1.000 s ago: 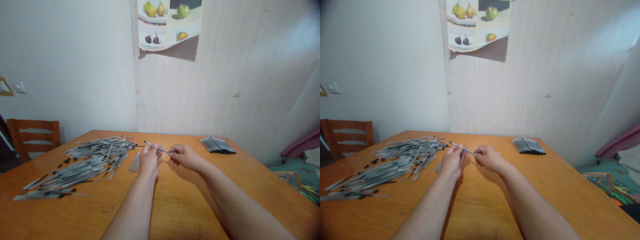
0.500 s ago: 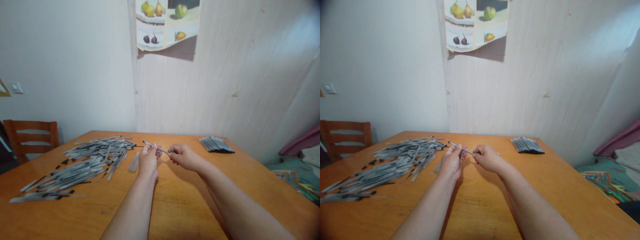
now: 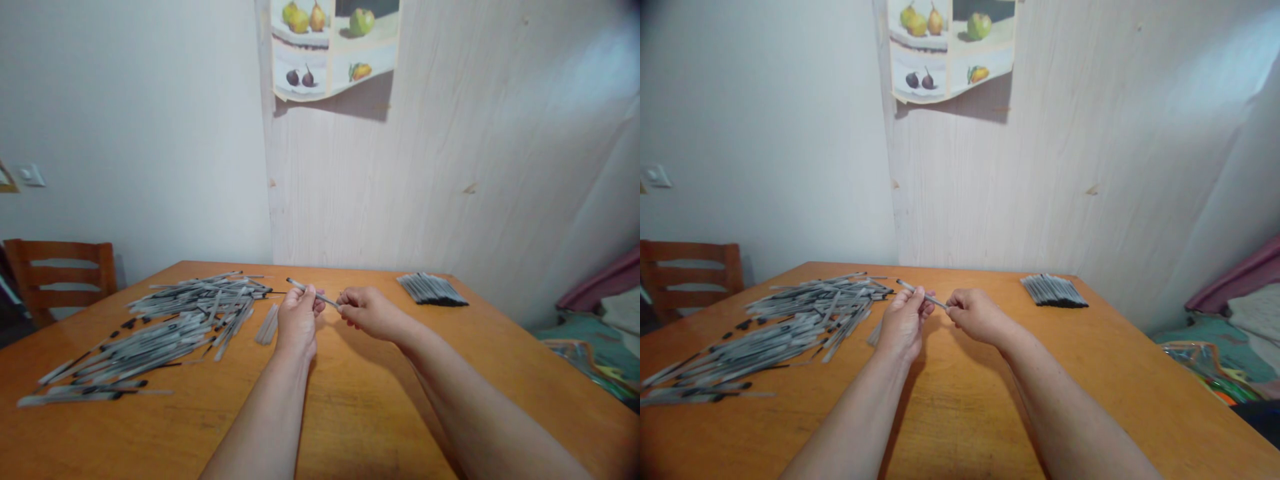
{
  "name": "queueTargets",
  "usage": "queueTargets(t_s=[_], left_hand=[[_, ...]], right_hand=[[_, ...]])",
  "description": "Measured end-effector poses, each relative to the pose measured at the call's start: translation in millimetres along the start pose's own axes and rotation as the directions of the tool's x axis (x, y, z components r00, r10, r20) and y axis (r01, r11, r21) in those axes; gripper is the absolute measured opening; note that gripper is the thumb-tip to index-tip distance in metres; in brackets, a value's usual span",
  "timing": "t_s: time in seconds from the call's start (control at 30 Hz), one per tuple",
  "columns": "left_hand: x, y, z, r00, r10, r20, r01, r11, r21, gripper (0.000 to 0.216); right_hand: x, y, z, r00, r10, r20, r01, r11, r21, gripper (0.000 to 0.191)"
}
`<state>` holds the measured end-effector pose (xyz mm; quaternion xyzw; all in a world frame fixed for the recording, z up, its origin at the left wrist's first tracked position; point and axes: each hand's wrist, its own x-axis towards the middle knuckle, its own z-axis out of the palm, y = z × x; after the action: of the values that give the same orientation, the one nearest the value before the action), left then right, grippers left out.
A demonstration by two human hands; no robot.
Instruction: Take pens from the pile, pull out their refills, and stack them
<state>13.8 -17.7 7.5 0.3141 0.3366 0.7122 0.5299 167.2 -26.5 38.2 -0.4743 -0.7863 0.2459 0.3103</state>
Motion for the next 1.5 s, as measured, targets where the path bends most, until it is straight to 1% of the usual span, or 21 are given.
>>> queueTargets(t_s=[0.13, 0.3, 0.43, 0.57, 0.67, 0.83, 0.97, 1.07, 1.13, 1.27, 1.4, 1.5], left_hand=[[-2.2, 2.8, 2.0, 1.000, -0.015, 0.010, 0.016, 0.999, -0.049, 0.026], [-2.4, 3.0, 2.3, 1.000, -0.026, -0.002, 0.026, 0.997, -0.066, 0.027], [-0.1, 0.2, 0.6, 1.000, -0.020, -0.008, 0.020, 0.999, -0.048, 0.029], [2.1, -3.0, -0.7, 0.999, -0.022, -0.031, 0.021, 0.999, -0.030, 0.026], [2.7, -4.3, -1.0, 0.999, -0.022, -0.047, 0.021, 1.000, -0.017, 0.024], [2.0, -3.8, -0.5, 0.998, -0.045, -0.035, 0.045, 0.999, -0.011, 0.026], [1.8, -3.2, -0.2, 0.998, -0.061, -0.018, 0.061, 0.998, -0.012, 0.028], [2.3, -3.7, -0.6, 0.998, -0.055, -0.019, 0.055, 0.998, -0.007, 0.030], [2.2, -3.9, -0.9, 0.998, -0.053, -0.017, 0.053, 0.999, 0.012, 0.032], [-2.2, -2.0, 1.0, 1.000, -0.016, 0.016, 0.014, 0.992, 0.123, 0.036], [-9.6, 0.6, 6.7, 0.995, 0.070, 0.074, -0.087, 0.958, 0.272, 0.034], [-11.0, -2.3, 9.1, 0.977, 0.150, 0.151, -0.194, 0.920, 0.342, 0.029]], right_hand=[[-0.9, -2.3, -1.3, 1.000, 0.006, 0.001, -0.006, 0.999, 0.034, 0.011], [-1.1, -5.8, -1.1, 1.000, 0.007, -0.006, -0.007, 1.000, 0.018, 0.011], [0.8, -1.6, 2.6, 0.999, 0.042, -0.007, -0.041, 0.999, 0.015, 0.009], [3.2, 6.4, 7.3, 0.996, 0.087, 0.012, -0.087, 0.996, 0.021, 0.011], [4.7, 11.3, 10.3, 0.994, 0.105, 0.010, -0.105, 0.993, 0.054, 0.011], [6.5, 14.8, 12.5, 0.989, 0.148, 0.019, -0.150, 0.982, 0.114, 0.011], [5.6, 11.1, 10.1, 0.989, 0.130, 0.075, -0.142, 0.974, 0.178, 0.017], [4.3, 6.0, 6.2, 0.981, 0.164, 0.104, -0.184, 0.954, 0.237, 0.021], [4.2, 3.7, 3.3, 0.976, 0.209, 0.066, -0.218, 0.948, 0.231, 0.023], [5.7, 2.9, -2.1, 0.966, 0.248, -0.077, -0.227, 0.951, 0.210, 0.021], [6.0, 0.0, -7.7, 0.946, 0.231, -0.227, -0.181, 0.959, 0.219, 0.017], [3.4, -8.1, -11.6, 0.946, 0.213, -0.245, -0.135, 0.944, 0.302, 0.022]])
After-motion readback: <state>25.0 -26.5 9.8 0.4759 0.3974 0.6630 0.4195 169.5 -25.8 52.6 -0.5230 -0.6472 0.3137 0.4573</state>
